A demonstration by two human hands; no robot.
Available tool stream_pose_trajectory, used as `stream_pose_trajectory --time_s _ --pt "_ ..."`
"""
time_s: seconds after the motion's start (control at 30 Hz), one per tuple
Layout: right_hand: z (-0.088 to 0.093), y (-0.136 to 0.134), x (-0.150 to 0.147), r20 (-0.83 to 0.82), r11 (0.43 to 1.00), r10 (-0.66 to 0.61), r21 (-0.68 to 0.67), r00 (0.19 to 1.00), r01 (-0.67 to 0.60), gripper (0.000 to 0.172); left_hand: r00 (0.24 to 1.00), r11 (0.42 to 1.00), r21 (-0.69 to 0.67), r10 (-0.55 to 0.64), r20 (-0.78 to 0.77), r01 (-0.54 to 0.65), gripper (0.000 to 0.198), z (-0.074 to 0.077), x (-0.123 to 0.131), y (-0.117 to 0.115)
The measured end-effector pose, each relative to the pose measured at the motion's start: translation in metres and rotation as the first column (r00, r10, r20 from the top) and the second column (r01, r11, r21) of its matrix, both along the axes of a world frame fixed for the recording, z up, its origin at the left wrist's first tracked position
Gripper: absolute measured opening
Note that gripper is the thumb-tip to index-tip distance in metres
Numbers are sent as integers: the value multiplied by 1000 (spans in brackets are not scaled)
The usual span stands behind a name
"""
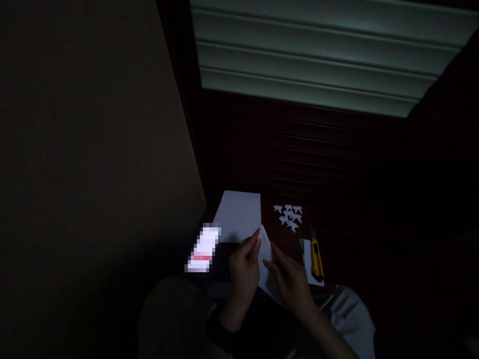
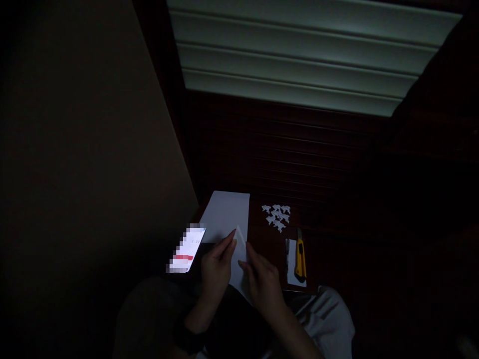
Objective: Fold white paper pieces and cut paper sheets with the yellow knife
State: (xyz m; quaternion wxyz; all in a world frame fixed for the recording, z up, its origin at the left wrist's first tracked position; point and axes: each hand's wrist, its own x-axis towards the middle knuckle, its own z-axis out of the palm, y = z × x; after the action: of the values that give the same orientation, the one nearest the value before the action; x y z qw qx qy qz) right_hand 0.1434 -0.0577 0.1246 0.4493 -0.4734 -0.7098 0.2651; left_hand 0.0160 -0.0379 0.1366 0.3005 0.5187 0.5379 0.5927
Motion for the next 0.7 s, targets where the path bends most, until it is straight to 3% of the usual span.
stream_pose_trajectory --time_s 0.17,0.37,0.53,0.7 --pt "-3 -2 0 51 999 -1 52 999 -2 45 1000 999 34 1 2 -1 31 -1 5 -2" --pt "-2 -4 1 3 1000 -3 -3 1000 3 43 999 1000 3 22 43 -22 28 -9 6 -3" --pt "18 9 1 -162 982 -104 -170 981 76 32 999 999 46 -9 44 7 27 -11 7 -7" --pt "38 31 3 -308 977 -65 -212 949 -2 19 995 988 130 -93 33 88 24 -12 12 -13"
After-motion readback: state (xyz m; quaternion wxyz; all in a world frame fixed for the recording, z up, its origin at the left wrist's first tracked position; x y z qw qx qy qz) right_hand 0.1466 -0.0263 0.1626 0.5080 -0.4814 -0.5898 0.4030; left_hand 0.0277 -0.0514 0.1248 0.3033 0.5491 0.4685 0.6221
